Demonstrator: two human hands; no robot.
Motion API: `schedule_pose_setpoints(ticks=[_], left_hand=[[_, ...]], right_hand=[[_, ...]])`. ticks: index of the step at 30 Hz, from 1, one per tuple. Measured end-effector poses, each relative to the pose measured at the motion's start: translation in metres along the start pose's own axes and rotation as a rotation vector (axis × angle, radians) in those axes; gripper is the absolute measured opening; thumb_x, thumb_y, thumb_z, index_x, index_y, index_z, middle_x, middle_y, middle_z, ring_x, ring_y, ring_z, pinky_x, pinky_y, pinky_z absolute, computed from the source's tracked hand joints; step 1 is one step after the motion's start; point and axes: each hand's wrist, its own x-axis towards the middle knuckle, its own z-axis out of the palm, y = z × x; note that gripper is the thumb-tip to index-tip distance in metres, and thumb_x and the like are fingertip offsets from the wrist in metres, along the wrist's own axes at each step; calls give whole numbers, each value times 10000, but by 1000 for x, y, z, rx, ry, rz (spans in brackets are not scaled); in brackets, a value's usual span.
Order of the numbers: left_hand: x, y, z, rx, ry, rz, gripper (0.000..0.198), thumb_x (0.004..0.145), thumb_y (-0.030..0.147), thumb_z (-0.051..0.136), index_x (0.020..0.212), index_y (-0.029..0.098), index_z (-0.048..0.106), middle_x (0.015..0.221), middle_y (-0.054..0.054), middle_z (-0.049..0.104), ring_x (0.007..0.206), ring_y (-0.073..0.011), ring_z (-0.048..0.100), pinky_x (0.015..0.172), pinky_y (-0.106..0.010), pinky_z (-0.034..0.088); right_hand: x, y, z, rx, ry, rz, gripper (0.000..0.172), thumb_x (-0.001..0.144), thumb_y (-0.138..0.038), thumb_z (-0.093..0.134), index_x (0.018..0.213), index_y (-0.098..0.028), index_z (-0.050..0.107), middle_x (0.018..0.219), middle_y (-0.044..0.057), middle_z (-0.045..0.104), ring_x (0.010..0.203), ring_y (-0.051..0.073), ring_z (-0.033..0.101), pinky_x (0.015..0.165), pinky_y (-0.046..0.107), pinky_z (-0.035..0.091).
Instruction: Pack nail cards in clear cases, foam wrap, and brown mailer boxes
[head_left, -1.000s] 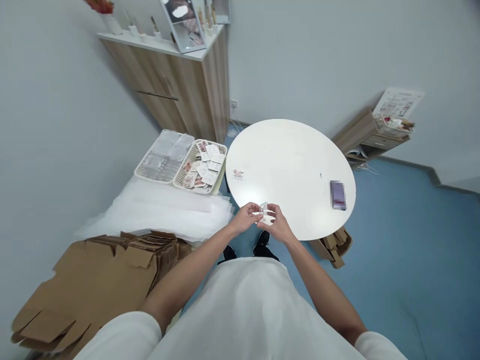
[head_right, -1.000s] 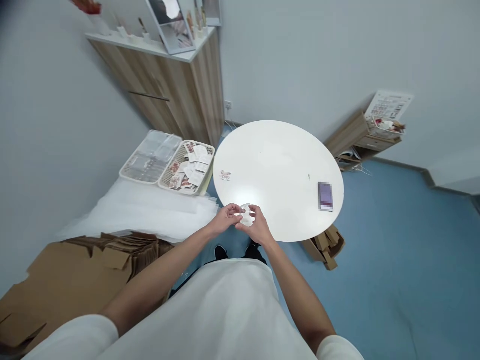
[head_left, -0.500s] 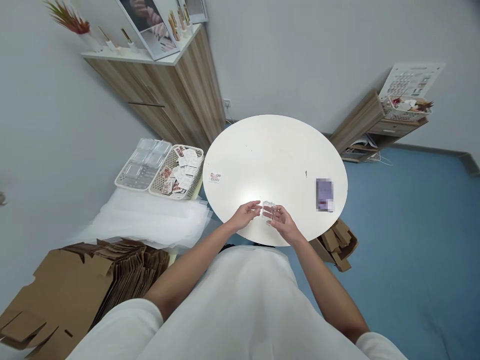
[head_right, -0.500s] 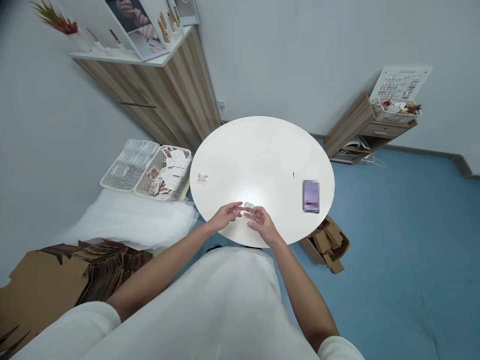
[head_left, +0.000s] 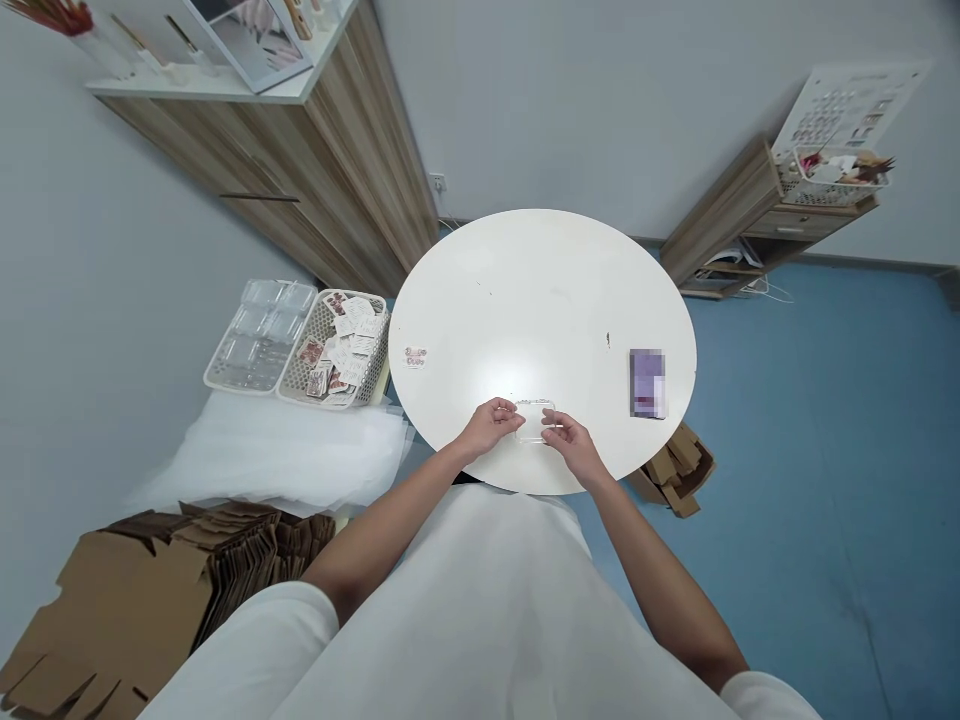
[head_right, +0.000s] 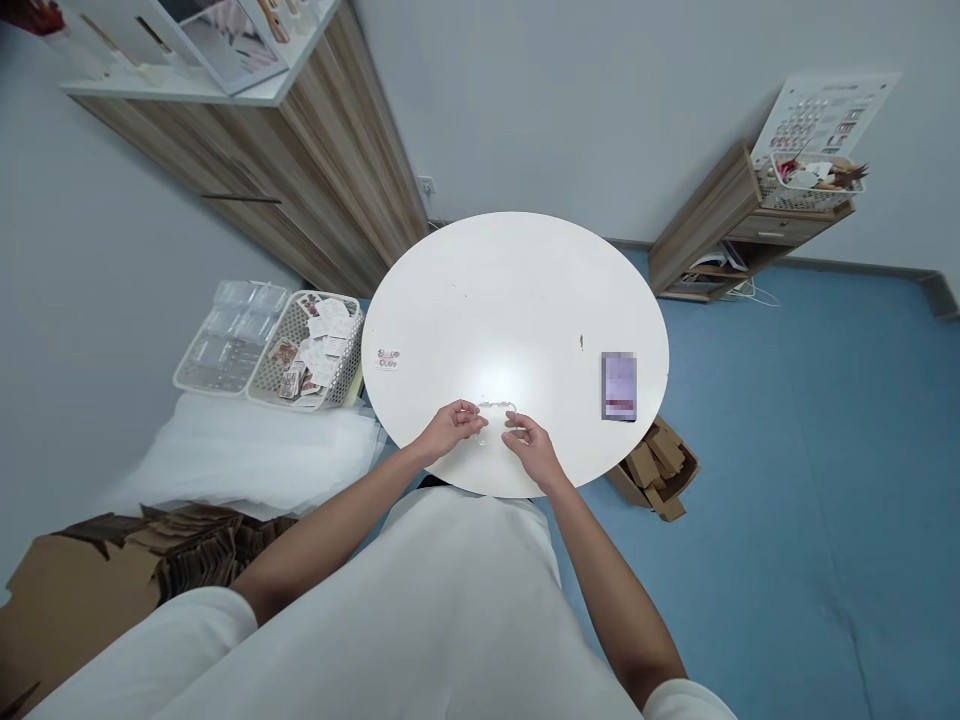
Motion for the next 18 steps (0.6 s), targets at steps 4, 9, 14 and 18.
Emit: schedule_pose_setpoints(ticks=[4, 9, 14, 18], left_hand=[[6, 5, -11, 11, -25, -21, 377, 631, 379, 699, 873, 152, 520, 805, -42, 622, 758, -133, 573, 741, -314, 403], [10, 9, -30, 86, -103, -21, 523, 651, 387, 684, 1084, 168, 489, 906, -78, 623, 758, -136, 577, 762, -346, 414], [10, 14, -48, 367, -202, 181, 995, 529, 337, 774, 1346, 281, 209, 1051, -63, 571, 779, -125, 555, 808, -345, 407], [11, 17, -49, 515, -287, 257, 975, 552, 340, 756, 1354, 297, 203, 978, -25, 582, 767, -129, 542, 783, -324, 424]], right_hand=[[4, 2, 7, -81, 97, -23, 481, 670, -384, 629, 1118, -241, 529, 1001, 33, 564, 753, 123, 559, 787, 348, 444], [10, 4, 22, -20, 179, -3, 492, 643, -359, 657, 1098, -230, 518, 928, 31, 589, 723, 134, 579, 763, 355, 451], [11, 6, 32, 64, 293, 23, 563, 623, -358, 675, 1133, -245, 465, 925, 41, 605, 739, 161, 603, 761, 389, 462], [6, 2, 31, 94, 263, 43, 567, 643, -365, 662, 1150, -251, 436, 916, 36, 601, 743, 166, 615, 789, 410, 461]])
